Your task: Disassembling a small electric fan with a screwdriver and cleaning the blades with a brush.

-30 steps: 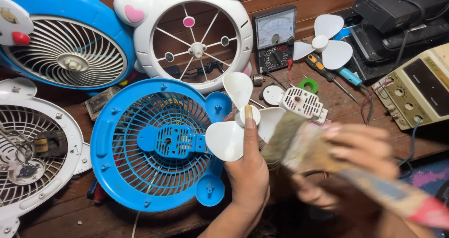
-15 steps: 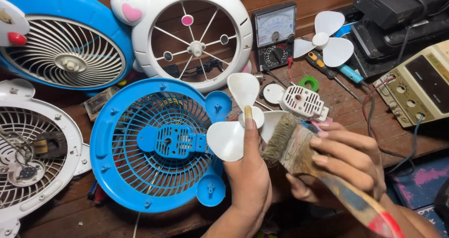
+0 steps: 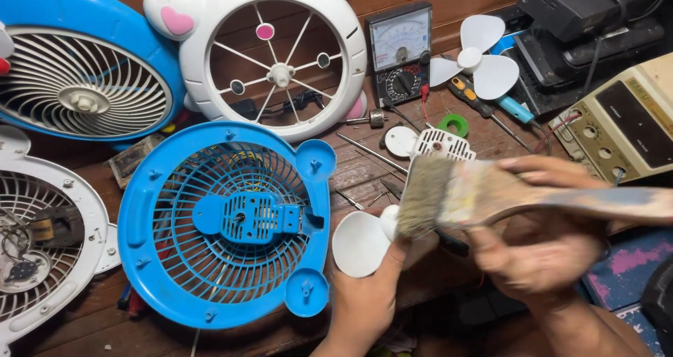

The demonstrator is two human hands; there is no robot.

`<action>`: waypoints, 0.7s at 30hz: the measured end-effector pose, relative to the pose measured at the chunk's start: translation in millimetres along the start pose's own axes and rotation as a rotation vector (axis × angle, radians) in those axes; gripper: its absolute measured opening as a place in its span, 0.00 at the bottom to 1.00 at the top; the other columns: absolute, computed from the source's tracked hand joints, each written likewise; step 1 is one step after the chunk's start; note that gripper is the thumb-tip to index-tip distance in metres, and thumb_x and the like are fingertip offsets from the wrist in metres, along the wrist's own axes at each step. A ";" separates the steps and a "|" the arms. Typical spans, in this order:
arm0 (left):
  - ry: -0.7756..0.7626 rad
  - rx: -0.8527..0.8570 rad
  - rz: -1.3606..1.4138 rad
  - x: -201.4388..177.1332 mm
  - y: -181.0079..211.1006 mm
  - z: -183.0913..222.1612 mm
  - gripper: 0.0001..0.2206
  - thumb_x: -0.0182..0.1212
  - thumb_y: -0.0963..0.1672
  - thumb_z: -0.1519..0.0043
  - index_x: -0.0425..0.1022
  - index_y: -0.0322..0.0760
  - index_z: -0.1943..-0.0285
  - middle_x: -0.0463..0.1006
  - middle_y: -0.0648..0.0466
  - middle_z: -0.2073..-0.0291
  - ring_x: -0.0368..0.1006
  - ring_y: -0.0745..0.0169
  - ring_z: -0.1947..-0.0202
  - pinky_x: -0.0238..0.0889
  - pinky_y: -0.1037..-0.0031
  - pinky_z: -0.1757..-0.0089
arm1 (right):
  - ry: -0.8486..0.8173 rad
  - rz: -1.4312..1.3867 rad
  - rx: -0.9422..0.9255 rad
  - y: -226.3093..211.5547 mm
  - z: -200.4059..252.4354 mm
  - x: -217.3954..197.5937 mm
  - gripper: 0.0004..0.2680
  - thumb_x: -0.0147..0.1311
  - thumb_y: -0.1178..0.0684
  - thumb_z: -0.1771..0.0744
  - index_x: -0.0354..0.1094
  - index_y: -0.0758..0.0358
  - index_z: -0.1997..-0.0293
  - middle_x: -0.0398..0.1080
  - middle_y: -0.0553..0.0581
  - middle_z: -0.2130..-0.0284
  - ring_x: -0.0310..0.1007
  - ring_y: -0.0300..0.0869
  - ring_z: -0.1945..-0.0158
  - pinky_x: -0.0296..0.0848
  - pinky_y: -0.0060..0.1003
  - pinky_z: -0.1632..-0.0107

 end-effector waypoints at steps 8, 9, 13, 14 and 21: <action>-0.032 0.160 -0.016 -9.2 22.4 5.4 0.17 0.72 0.43 0.44 0.76 0.37 0.48 0.83 0.52 0.54 0.81 0.61 0.52 0.73 0.72 0.47 | 0.044 0.104 -0.068 4.4 -22.1 0.2 0.20 0.62 0.58 0.34 0.51 0.80 0.46 0.59 0.77 0.47 0.67 0.61 0.41 0.68 0.52 0.31; -0.014 0.163 0.000 -10.5 24.9 4.7 0.16 0.72 0.43 0.44 0.75 0.38 0.48 0.82 0.53 0.54 0.79 0.62 0.52 0.72 0.72 0.48 | 0.082 0.134 -0.078 0.6 -20.1 -4.6 0.21 0.60 0.56 0.34 0.51 0.86 0.47 0.61 0.82 0.49 0.69 0.63 0.43 0.71 0.53 0.35; -0.062 0.224 -0.024 -7.5 29.7 7.5 0.18 0.72 0.43 0.44 0.74 0.36 0.47 0.83 0.52 0.54 0.81 0.61 0.52 0.72 0.73 0.47 | 0.002 0.113 -0.058 -0.6 -4.4 6.2 0.24 0.62 0.47 0.39 0.53 0.71 0.46 0.67 0.71 0.51 0.73 0.54 0.47 0.71 0.45 0.39; -0.059 0.225 -0.048 -8.1 30.5 8.7 0.17 0.72 0.44 0.44 0.74 0.38 0.48 0.83 0.52 0.55 0.81 0.61 0.53 0.73 0.72 0.48 | -0.024 0.112 0.008 5.9 -7.4 9.3 0.21 0.63 0.53 0.37 0.55 0.74 0.45 0.65 0.70 0.49 0.70 0.55 0.44 0.70 0.46 0.35; -0.096 0.341 -0.204 -10.6 36.7 20.8 0.15 0.73 0.47 0.44 0.78 0.42 0.52 0.82 0.59 0.60 0.80 0.66 0.60 0.72 0.76 0.55 | 0.042 -0.073 0.211 54.7 -15.5 -7.2 0.16 0.46 0.54 0.29 0.49 0.69 0.36 0.56 0.68 0.45 0.60 0.49 0.41 0.64 0.42 0.32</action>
Point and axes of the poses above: each hand's wrist, its own z-axis away from the middle knuckle, its own x-axis out of the palm, y = z × x, the point moved 7 cm from there along -z, towards the middle knuckle
